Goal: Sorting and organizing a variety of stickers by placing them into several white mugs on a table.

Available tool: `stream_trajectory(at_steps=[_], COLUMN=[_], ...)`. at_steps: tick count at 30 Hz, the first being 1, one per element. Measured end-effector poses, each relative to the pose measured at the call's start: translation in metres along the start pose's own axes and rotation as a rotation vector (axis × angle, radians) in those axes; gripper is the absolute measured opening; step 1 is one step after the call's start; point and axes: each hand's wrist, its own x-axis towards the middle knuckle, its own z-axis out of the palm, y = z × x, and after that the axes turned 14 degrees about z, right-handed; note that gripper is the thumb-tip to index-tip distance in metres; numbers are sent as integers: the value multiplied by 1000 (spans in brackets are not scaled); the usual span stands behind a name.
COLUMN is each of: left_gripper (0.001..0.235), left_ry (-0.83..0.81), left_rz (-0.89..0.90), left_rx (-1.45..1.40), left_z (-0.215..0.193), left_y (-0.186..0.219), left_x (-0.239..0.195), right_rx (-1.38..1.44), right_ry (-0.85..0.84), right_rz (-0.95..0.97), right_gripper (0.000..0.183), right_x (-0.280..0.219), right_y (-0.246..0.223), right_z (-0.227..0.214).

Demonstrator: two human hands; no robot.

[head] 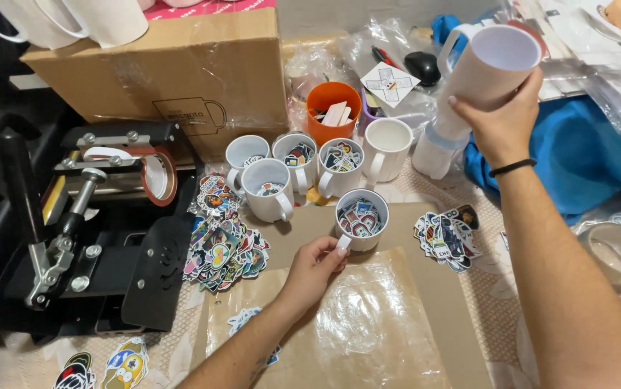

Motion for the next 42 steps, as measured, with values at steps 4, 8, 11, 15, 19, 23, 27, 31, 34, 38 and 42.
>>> stream_trajectory(at_steps=[4, 8, 11, 15, 19, 23, 27, 31, 34, 38, 42], left_gripper=[11, 12, 18, 18, 17, 17, 16, 15, 17, 17, 18], left_ry=[-3, 6, 5, 10, 11, 8, 16, 18, 8, 11, 8], left_rz=[43, 24, 82, 74, 82, 84, 98, 117, 105, 93, 65], left_rx=[-2, -2, -35, -44, -49, -42, -52, -56, -52, -52, -48], left_z=[-3, -4, -7, -9, -7, -7, -8, -7, -7, -8, -6], left_y=[-8, -17, -32, -36, -32, -29, -34, -31, -36, -36, -33], left_x=[2, 5, 7, 8, 7, 6, 6, 6, 7, 8, 7], right_rx=[-84, -124, -53, -30, -31, -33, -185, -492, -488, -778, -908], right_ry=[17, -33, -41, -27, -53, -77, 118, 186, -352, -557, -608], right_rz=[95, 128, 294, 328, 350, 340, -7, -470, -207, -106, -85], right_gripper=[91, 95, 94, 96, 98, 103, 91, 43, 34, 46, 27], right_x=[-10, -21, -25, -28, -28, -37, -62, -80, -77, -58, -52], right_y=[8, 9, 26, 44, 47, 45, 31, 31, 5, 10, 34], right_z=[13, 21, 30, 35, 33, 30, 26, 42, 57, 83, 99])
